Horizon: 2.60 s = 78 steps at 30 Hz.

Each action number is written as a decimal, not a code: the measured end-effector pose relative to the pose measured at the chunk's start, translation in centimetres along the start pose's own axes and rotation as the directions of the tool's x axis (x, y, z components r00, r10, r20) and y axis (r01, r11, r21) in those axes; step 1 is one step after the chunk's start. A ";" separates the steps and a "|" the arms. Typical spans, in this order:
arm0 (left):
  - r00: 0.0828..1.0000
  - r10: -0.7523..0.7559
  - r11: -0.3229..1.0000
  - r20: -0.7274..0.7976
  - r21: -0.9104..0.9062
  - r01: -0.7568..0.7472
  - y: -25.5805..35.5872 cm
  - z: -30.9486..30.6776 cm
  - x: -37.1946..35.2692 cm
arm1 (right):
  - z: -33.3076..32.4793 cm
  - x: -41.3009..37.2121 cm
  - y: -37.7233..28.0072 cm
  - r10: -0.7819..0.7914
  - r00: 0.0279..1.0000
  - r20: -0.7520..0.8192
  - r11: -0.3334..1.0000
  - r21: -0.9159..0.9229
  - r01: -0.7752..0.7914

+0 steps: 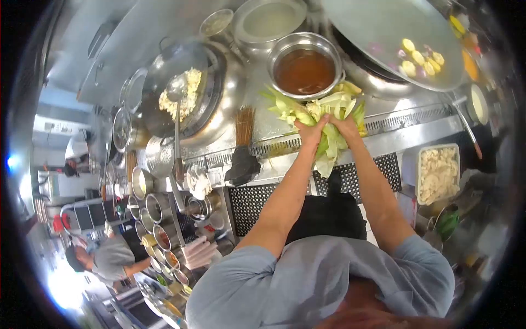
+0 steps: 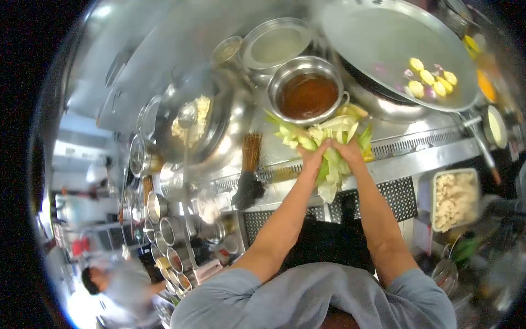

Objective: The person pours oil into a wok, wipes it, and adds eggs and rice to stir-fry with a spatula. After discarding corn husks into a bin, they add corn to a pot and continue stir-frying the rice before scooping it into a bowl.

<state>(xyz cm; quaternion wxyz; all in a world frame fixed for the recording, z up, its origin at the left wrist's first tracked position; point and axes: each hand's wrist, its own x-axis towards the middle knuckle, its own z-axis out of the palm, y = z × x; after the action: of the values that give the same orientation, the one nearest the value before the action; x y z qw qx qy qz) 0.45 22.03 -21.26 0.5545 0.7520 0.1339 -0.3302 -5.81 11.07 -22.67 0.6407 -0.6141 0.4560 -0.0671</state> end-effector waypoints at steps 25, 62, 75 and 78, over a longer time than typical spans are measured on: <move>0.529 0.062 0.901 0.846 0.181 -0.395 10.1 2.1 -12.2 | -4.3 -14.1 -4.2 -0.017 0.493 -0.870 0.893 0.209 0.400; -0.202 -0.975 0.003 0.094 -0.902 -0.432 -64.8 17.1 -55.9 | -20.2 -50.2 61.3 0.919 -0.201 0.339 0.173 0.112 0.979; 0.001 -0.996 -0.086 0.089 -0.961 -0.262 -72.2 18.5 -51.2 | -19.7 -47.9 66.7 0.880 -0.346 0.325 0.035 0.682 0.731; -0.088 -0.993 -0.051 0.075 -0.967 -0.251 -72.7 17.9 -50.9 | -19.2 -47.8 67.5 0.804 -0.506 0.314 0.137 0.729 0.670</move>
<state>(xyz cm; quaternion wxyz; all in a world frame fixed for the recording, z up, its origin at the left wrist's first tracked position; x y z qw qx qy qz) -84.98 39.31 -45.64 0.3988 0.1141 0.9036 0.1075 -78.08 43.94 -52.63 0.0378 0.5170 0.7502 -0.4105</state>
